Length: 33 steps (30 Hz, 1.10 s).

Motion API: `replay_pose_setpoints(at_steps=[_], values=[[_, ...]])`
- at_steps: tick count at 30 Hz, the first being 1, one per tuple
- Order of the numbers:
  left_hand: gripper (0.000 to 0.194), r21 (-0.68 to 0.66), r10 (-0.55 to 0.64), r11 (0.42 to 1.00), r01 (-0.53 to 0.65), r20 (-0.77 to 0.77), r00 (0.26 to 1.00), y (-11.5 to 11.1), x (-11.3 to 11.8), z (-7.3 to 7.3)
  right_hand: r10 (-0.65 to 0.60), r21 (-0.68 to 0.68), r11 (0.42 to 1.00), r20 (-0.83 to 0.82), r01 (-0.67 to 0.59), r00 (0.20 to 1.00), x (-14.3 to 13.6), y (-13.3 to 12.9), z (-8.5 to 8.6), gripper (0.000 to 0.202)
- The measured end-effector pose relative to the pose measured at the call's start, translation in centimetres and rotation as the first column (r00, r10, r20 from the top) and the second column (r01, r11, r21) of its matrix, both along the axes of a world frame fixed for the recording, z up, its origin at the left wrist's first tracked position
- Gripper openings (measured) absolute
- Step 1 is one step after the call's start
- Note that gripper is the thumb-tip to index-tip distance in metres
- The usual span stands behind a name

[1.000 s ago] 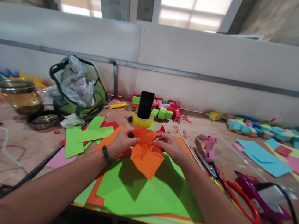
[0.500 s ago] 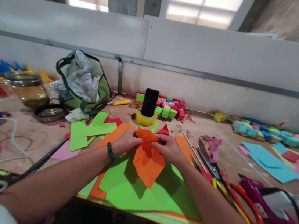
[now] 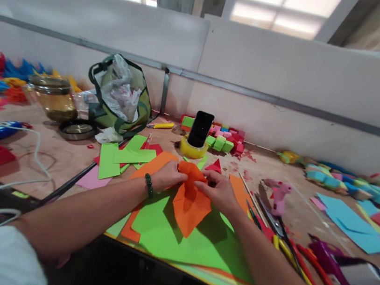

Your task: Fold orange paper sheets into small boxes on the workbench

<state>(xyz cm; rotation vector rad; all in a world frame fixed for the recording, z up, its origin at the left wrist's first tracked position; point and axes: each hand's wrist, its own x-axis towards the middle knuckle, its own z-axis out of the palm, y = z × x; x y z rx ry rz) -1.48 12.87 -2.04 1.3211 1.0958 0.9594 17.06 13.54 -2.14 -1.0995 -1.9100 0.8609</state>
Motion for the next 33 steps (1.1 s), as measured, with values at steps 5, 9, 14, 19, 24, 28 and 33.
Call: replay_pose_setpoints(at_steps=[5, 9, 14, 19, 24, 28, 33], values=[[0.018, 0.092, -0.026, 0.995, 0.030, -0.042, 0.999, 0.0, 0.0, -0.5, -0.014, -0.057, 0.998, -0.113, 0.008, 0.994, 0.3, -0.2, 0.9, 0.024], [0.003, 0.141, 0.004, 0.990, 0.014, -0.125, 0.992, 0.2, -0.1, -1.0, -0.024, -0.063, 0.998, -0.049, 0.021, 0.999, 0.1, -0.1, 0.4, 0.021], [0.008, 0.207, -0.023, 0.977, 0.058, -0.166, 0.986, 0.1, 0.2, -1.1, -0.055, -0.018, 0.998, 0.064, 0.056, 0.996, -0.3, 0.0, -0.4, 0.025], [0.012, 0.226, -0.077, 0.964, 0.137, -0.254, 0.964, -0.3, 0.5, -0.9, -0.075, 0.010, 0.997, 0.177, 0.074, 0.981, -0.9, -0.6, -0.4, 0.033], [0.016, 0.229, -0.068, 0.962, 0.148, -0.324, 0.944, -0.3, 0.4, -1.0, -0.008, -0.057, 0.998, 0.145, 0.016, 0.989, -0.8, -0.5, -0.3, 0.039], [0.014, 0.237, -0.055, 0.962, 0.135, -0.319, 0.946, -0.3, 0.3, -1.3, -0.042, -0.114, 0.992, 0.110, 0.055, 0.993, -0.3, -0.6, 0.4, 0.032], [0.017, 0.237, -0.054, 0.963, 0.126, -0.290, 0.955, -0.2, 0.3, -1.6, -0.035, -0.122, 0.992, 0.028, 0.038, 0.999, -0.5, -0.8, 0.4, 0.031]])
